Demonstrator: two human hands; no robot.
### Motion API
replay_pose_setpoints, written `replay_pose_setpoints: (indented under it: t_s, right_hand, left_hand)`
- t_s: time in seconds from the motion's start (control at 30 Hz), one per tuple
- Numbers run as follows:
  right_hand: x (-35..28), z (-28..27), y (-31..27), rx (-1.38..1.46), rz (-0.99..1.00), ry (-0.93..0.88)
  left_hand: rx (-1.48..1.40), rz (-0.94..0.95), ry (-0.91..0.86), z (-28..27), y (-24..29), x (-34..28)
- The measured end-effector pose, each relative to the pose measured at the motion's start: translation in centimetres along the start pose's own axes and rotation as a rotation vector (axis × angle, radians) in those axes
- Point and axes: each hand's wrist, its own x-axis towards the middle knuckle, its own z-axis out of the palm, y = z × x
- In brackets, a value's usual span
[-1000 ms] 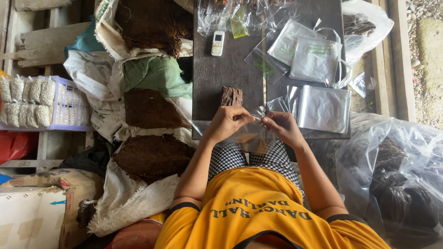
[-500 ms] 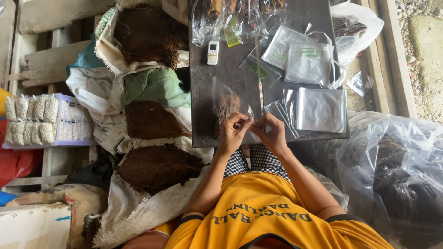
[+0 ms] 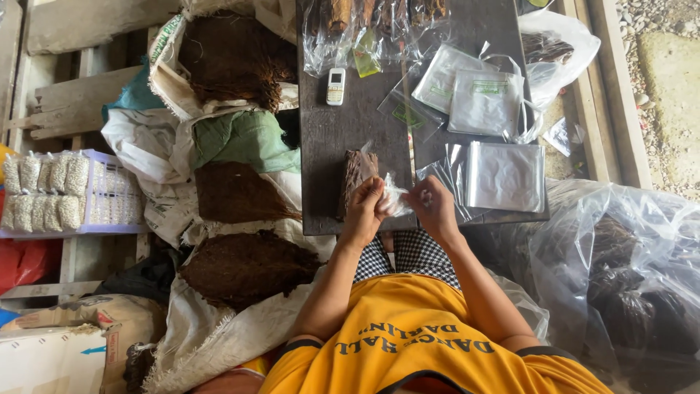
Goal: Folding dried leaves and placing them into plastic bags for packaging.
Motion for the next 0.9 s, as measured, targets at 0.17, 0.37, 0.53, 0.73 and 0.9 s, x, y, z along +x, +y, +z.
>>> replay_pose_setpoints:
  t_s: [0.17, 0.37, 0.53, 0.73, 0.9]
  right_hand:
    - [0.4, 0.1, 0.4, 0.688, 0.377, -0.077]
    - [1.4, 0.4, 0.2, 1.344, 0.562, -0.132]
    - [1.4, -0.5, -2.4, 1.029, 0.269, -0.250]
    - [1.0, -0.9, 0.7, -0.666, 0.044, -0.476]
    - [-0.8, -1.9, -2.1, -0.196, -0.185, -0.005]
  left_hand:
    - [0.448, 0.161, -0.101, -0.2, 1.1, -0.4]
    - [1.022, 0.362, -0.143, -2.0, -1.2, 0.7]
    - [1.433, 0.478, -0.013, -1.2, -1.4, 0.4]
    - [1.532, 0.283, -0.008, -3.3, -3.2, 0.9]
    - [1.629, 0.339, -0.025, -1.6, -2.2, 0.3]
